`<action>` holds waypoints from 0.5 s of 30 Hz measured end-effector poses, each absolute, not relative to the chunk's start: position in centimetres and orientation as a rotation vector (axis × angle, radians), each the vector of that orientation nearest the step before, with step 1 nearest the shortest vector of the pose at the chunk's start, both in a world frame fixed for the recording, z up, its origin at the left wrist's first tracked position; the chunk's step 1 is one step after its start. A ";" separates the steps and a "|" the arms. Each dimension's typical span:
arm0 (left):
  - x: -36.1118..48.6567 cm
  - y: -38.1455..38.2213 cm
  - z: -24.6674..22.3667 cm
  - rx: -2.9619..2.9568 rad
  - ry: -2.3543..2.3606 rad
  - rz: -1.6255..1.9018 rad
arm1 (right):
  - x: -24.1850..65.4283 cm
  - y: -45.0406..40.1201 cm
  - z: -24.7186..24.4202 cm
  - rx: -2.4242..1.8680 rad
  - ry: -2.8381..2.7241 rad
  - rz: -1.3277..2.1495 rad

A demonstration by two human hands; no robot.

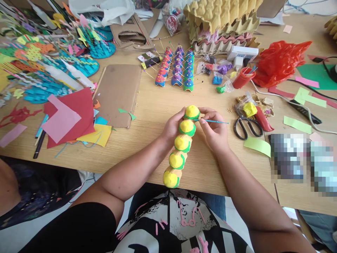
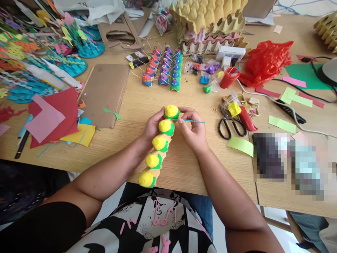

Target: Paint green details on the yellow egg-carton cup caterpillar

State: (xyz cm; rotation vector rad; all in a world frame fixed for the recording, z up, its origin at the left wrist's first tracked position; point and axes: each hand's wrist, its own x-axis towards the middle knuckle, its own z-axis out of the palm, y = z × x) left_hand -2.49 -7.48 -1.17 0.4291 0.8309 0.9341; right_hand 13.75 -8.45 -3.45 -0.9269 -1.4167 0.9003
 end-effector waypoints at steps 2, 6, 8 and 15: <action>-2.6 -7.5 -1.0 0.413 0.848 0.926 | 13.7 -8.6 -3.3 -0.927 -1.377 0.926; -2.7 -7.6 -0.9 0.407 0.862 0.892 | 13.7 -8.6 -3.3 -0.927 -1.361 0.937; -2.7 -7.6 -0.9 0.402 0.854 0.885 | 13.6 -8.5 -3.4 -0.926 -1.361 0.940; -2.8 -7.6 -1.1 0.405 0.813 0.905 | 13.6 -8.4 -3.6 -0.911 -1.392 0.898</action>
